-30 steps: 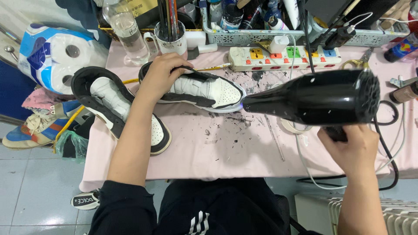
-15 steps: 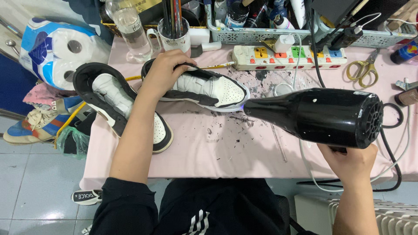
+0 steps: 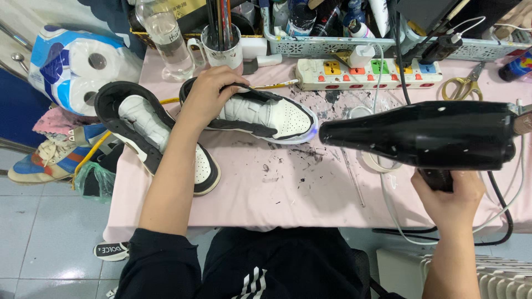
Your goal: The person paints the sole and side panels of a black and white sneaker using a brush and white paint, then uses a hairdryer to dry the painted areas. They repeat the process on different sections of the shoe.
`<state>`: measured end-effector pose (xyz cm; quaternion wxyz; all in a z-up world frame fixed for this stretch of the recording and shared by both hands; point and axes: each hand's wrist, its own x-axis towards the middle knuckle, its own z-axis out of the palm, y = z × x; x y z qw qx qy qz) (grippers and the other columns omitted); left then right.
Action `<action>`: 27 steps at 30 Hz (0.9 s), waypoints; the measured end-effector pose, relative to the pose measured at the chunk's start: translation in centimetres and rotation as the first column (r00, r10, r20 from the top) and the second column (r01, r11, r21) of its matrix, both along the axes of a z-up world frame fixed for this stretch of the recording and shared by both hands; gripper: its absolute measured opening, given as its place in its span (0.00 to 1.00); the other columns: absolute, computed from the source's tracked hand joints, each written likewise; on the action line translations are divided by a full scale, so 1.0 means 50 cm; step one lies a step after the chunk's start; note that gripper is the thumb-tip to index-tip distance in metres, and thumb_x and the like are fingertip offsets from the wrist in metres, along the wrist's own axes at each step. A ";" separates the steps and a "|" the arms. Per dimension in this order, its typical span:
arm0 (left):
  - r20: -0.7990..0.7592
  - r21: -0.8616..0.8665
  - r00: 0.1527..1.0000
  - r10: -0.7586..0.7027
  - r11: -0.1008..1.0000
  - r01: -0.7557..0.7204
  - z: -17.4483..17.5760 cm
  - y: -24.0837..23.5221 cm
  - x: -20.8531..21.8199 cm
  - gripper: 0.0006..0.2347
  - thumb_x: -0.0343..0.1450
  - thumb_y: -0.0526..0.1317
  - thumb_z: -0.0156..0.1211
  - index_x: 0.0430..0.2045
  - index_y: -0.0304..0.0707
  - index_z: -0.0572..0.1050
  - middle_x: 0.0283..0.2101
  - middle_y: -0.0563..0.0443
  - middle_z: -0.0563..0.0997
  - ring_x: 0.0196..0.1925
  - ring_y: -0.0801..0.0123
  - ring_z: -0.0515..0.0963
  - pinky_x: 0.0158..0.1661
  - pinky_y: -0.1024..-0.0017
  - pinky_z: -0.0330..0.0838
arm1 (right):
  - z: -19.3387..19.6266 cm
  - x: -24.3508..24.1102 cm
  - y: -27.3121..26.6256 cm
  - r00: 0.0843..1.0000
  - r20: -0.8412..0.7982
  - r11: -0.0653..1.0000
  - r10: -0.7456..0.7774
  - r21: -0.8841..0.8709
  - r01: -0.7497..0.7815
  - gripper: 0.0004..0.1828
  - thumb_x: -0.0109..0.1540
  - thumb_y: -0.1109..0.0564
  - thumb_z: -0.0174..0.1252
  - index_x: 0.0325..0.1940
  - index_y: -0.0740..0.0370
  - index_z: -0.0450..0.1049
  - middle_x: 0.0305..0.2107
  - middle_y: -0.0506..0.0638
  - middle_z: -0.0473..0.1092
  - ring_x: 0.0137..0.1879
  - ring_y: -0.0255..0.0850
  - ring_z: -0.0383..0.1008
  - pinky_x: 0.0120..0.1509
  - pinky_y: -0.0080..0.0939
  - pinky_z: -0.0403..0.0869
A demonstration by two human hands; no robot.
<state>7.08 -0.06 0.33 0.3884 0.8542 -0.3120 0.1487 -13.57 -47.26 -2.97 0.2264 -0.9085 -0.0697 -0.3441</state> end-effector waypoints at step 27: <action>0.228 -0.009 0.973 0.046 0.999 -0.045 -0.006 0.026 -0.101 0.12 0.64 0.29 0.68 0.40 0.40 0.82 0.42 0.53 0.82 0.50 0.61 0.79 0.54 0.64 0.66 | 0.110 0.121 -0.013 0.957 -0.254 0.986 0.137 0.123 -0.109 0.20 0.60 0.62 0.69 0.55 0.67 0.75 0.33 0.52 0.74 0.37 0.33 0.73 0.45 0.32 0.70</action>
